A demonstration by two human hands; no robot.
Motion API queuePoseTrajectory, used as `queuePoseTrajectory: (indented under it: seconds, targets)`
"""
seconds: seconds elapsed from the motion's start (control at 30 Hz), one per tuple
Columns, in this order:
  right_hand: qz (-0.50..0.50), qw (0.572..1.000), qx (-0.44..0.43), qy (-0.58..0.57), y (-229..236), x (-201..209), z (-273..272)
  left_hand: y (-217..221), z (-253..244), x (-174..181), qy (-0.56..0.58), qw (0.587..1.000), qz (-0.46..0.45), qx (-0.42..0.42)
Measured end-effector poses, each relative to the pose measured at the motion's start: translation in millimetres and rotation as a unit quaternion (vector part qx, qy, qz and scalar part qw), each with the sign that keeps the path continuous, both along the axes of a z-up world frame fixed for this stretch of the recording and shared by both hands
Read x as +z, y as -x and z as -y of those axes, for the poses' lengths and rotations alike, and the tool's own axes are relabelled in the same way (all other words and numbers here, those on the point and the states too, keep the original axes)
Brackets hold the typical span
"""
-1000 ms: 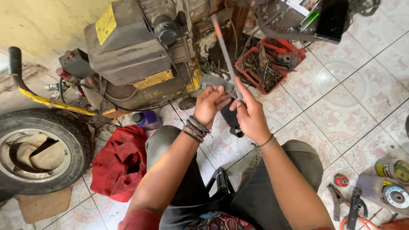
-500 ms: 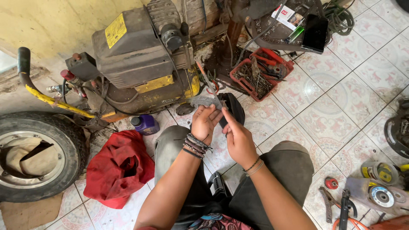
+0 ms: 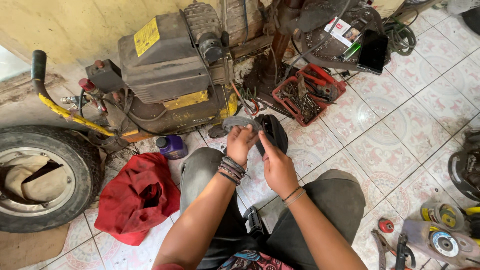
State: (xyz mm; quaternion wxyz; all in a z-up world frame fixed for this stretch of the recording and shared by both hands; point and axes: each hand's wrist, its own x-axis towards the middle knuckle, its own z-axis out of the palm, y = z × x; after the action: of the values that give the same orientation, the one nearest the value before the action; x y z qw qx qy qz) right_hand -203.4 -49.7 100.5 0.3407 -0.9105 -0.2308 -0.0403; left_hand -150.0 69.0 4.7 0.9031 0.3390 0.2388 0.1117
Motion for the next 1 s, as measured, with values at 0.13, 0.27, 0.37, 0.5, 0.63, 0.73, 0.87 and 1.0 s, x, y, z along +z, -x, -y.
queuePoseTrajectory:
  seconds: [0.13,0.27,0.37,0.5,0.63,0.73,0.87,1.0]
  targets:
    - [-0.002,1.000,-0.006,0.004,-3,-9,1,2,0,1,-0.010,1.000,-0.011,-0.016]
    - [-0.003,1.000,0.014,0.019,0,-7,4,-8,-11,-9,0.007,1.000,-0.008,0.028]
    - [0.013,0.999,0.016,0.034,1,6,0,-7,-11,-19,0.001,0.999,-0.013,0.031]
    - [0.047,0.999,-0.001,0.022,-12,-14,-1,-1,4,-8,-0.042,0.999,-0.019,-0.002]
    - [0.045,0.999,0.012,0.014,-6,-8,1,-4,0,-14,-0.044,0.999,-0.021,0.012]
    - [0.039,0.998,0.025,0.030,-1,-14,5,-7,-10,-8,-0.009,0.998,-0.019,0.053]
    - [0.072,0.996,0.032,0.046,-6,-23,1,-7,-13,-8,0.017,0.998,-0.015,0.056]
    - [0.095,0.995,0.016,0.026,-14,-23,-8,-7,-7,-18,0.010,0.999,-0.023,0.042]
